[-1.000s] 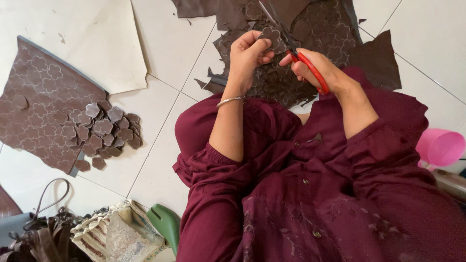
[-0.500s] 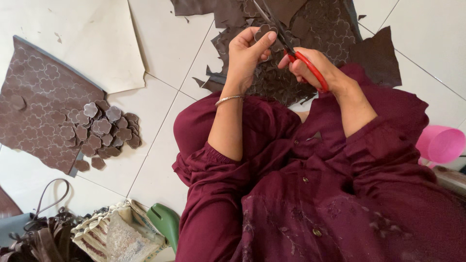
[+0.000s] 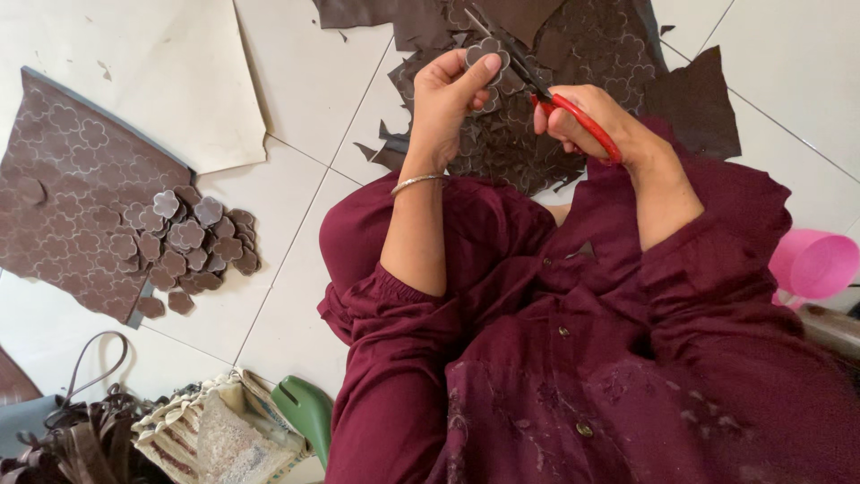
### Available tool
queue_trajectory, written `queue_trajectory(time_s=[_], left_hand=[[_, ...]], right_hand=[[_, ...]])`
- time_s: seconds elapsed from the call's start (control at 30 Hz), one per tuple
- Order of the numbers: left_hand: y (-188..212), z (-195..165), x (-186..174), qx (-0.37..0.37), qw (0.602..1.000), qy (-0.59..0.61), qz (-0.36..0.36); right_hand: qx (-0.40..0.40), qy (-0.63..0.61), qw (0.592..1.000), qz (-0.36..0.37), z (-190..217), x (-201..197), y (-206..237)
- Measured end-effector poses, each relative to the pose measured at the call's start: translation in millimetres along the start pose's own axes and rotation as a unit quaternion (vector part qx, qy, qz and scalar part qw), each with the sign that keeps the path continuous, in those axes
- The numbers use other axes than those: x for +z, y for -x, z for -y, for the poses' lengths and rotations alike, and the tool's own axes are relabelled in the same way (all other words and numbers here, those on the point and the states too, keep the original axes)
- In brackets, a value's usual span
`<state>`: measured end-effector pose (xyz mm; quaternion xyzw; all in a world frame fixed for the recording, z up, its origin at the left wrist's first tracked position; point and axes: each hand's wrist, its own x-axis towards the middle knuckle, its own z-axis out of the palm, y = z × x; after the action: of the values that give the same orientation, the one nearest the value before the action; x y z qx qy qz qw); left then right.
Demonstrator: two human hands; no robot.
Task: The person sits on the floor and uses red-handled scissors to cut flower-shaped pieces from a brown patterned fabric. They repeatedly pick up small fabric pieces, trim the edges, and place the finished shapes into a growing pile on the floor.
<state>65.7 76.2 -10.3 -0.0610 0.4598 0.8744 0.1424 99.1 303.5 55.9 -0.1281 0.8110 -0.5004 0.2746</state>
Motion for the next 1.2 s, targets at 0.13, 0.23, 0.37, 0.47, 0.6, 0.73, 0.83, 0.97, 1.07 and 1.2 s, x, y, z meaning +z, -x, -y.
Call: queue_trajectory(time_s=[0.13, 0.23, 0.37, 0.47, 0.6, 0.73, 0.83, 0.97, 1.07, 1.2], left_hand=[[-1, 1, -1, 0.003, 1.0, 0.002, -0.007], [-2, 3, -1, 0.016, 1.0, -0.022, -0.013], [-3, 7, -2, 0.036, 0.997, -0.07, -0.017], [-4, 8, -2, 0.047, 0.996, -0.069, -0.03], [-4, 13, -2, 0.058, 0.994, -0.074, -0.046], [-6, 22, -4, 0.055, 0.996, -0.043, -0.049], [-9, 29, -5, 0.056, 0.997, -0.024, -0.051], [-13, 22, -14, 0.109, 0.99, -0.004, -0.089], [-5, -6, -36, 0.15, 0.976, 0.051, -0.151], [48, -64, -106, 0.203, 0.939, 0.002, -0.279]], right_hand=[[0.014, -0.009, 1.0, 0.009, 0, -3, 1], [0.021, -0.019, 0.999, 0.023, 2, -2, 1], [0.067, -0.032, 0.997, 0.028, 1, 2, -1], [0.081, -0.064, 0.994, 0.02, -2, 7, -2], [0.081, -0.085, 0.993, 0.001, -10, 16, -7], [0.063, -0.087, 0.994, -0.023, -17, 23, -11], [0.056, -0.099, 0.992, -0.046, -22, 23, -11], [0.037, -0.113, 0.987, -0.111, -33, 20, -16], [0.022, -0.174, 0.97, -0.17, -47, 12, -21], [0.019, -0.253, 0.939, -0.233, -65, 0, -26]])
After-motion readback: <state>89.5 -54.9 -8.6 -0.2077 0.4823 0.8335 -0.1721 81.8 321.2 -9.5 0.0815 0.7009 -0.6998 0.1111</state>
